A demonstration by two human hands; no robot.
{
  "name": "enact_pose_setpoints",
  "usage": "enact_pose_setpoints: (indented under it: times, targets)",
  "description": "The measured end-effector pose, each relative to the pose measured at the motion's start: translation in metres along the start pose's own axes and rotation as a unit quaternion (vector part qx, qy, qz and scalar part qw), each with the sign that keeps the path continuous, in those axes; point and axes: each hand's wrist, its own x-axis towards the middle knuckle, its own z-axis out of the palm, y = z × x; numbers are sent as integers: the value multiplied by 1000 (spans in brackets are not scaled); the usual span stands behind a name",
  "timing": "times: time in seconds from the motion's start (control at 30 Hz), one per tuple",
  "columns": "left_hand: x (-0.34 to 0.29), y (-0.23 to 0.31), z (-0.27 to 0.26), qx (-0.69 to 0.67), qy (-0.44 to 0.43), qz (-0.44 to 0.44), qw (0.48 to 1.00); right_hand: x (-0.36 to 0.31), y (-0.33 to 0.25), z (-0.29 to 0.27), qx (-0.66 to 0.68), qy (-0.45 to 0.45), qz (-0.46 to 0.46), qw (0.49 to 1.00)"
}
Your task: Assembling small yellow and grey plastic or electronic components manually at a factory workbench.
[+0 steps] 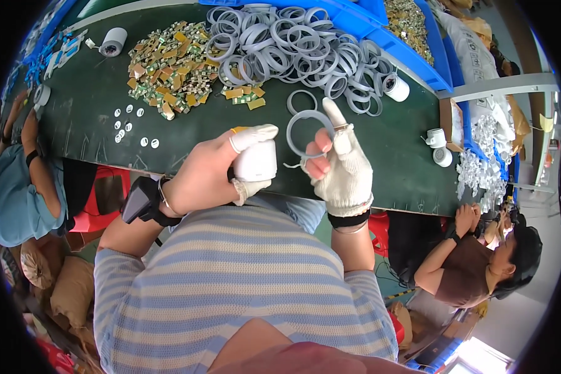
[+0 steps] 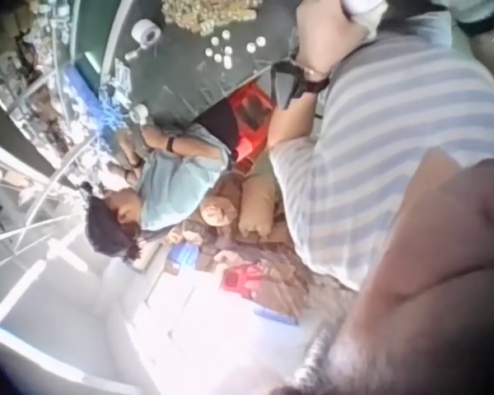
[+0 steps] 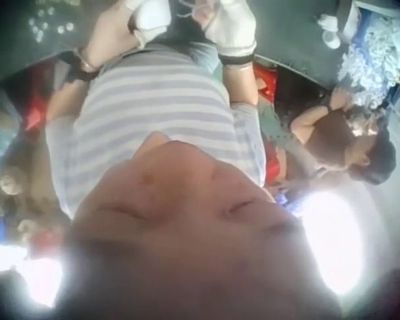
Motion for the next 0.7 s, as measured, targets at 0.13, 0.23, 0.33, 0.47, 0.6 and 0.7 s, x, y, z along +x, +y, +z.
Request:
enact_pose_setpoints:
  times: [0.13, 0.23, 0.33, 0.47, 0.6, 0.7]
  targets:
    - [2, 5, -6, 181, -15, 82, 980, -2, 5, 3, 44, -39, 37, 998]
    - [4, 5, -8, 222, 17, 170, 960, -3, 8, 3, 19, -27, 31, 999]
    - [3, 3, -15, 261, -24, 174, 949, -6, 10, 1, -7, -39, 34, 999]
    - [7, -5, -24, 24, -41, 100, 994, -4, -14, 17, -698, -135, -260, 654]
    - [6, -9, -7, -422, -49, -125, 896, -4, -17, 21, -660, -135, -292, 678]
    - [6, -15, -6, -596, -25, -197, 778, -18, -8, 25, -292, -32, -129, 947]
